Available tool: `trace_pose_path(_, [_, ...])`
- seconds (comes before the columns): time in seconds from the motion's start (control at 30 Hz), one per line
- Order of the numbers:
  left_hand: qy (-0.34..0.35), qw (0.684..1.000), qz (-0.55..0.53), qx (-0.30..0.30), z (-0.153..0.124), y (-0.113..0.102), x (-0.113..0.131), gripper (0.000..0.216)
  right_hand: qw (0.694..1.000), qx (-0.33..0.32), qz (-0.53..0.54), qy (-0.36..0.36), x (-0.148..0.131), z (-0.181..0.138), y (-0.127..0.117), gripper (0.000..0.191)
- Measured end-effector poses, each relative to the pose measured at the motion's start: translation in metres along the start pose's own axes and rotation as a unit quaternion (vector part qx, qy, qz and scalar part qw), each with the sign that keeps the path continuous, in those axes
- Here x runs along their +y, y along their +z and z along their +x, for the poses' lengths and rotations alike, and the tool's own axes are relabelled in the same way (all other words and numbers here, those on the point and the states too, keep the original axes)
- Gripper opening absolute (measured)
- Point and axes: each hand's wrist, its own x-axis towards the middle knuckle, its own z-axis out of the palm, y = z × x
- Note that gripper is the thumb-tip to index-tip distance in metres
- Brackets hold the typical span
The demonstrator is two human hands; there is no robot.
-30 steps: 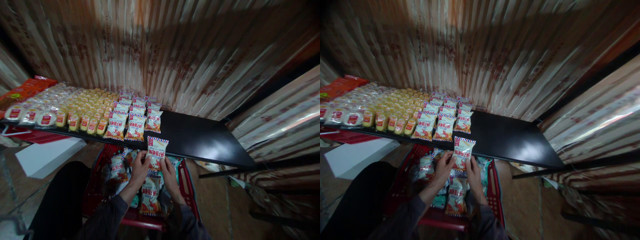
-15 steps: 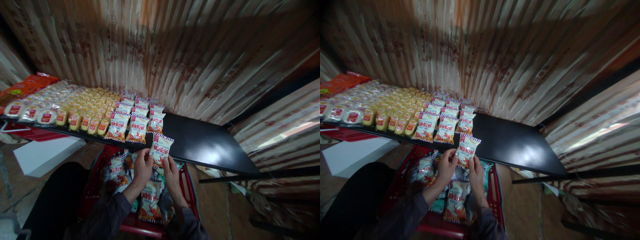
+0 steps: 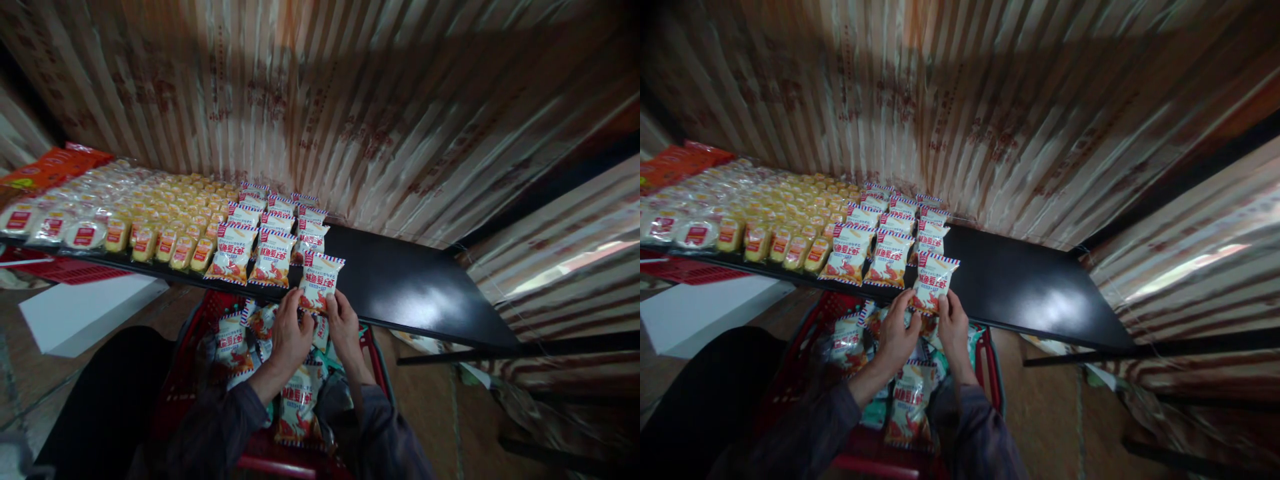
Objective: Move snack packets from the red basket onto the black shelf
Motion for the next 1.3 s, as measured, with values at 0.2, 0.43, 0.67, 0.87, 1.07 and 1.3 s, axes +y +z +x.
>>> trace_pose_path(0.2, [0.008, 0.999, 0.036, -0.006, 0.005, 0.005, -0.001, 0.050, 0.999, 0.015, -0.039, -0.017, -0.004, 0.007, 0.002, 0.057])
trace_pose_path(0.43, [0.029, 0.998, 0.036, -0.040, 0.008, 0.012, 0.000, 0.052, 0.995, 0.033, -0.078, -0.044, -0.003, 0.027, 0.005, 0.053])
trace_pose_path(0.67, [0.035, 0.998, 0.029, -0.052, 0.010, 0.016, -0.001, 0.057, 0.995, 0.046, -0.077, -0.041, -0.001, 0.037, 0.010, 0.053])
trace_pose_path(0.87, [0.031, 0.997, 0.048, -0.053, 0.016, 0.017, -0.002, 0.056, 0.994, 0.047, -0.086, -0.039, -0.005, 0.040, 0.015, 0.055])
trace_pose_path(1.07, [0.044, 0.997, 0.044, -0.037, 0.022, 0.021, -0.006, 0.058, 0.994, 0.050, -0.081, -0.045, -0.005, 0.047, 0.020, 0.054])
trace_pose_path(1.3, [0.048, 0.996, 0.064, -0.041, 0.027, 0.018, -0.005, 0.057, 0.997, 0.026, -0.063, -0.044, -0.005, 0.054, 0.021, 0.052])
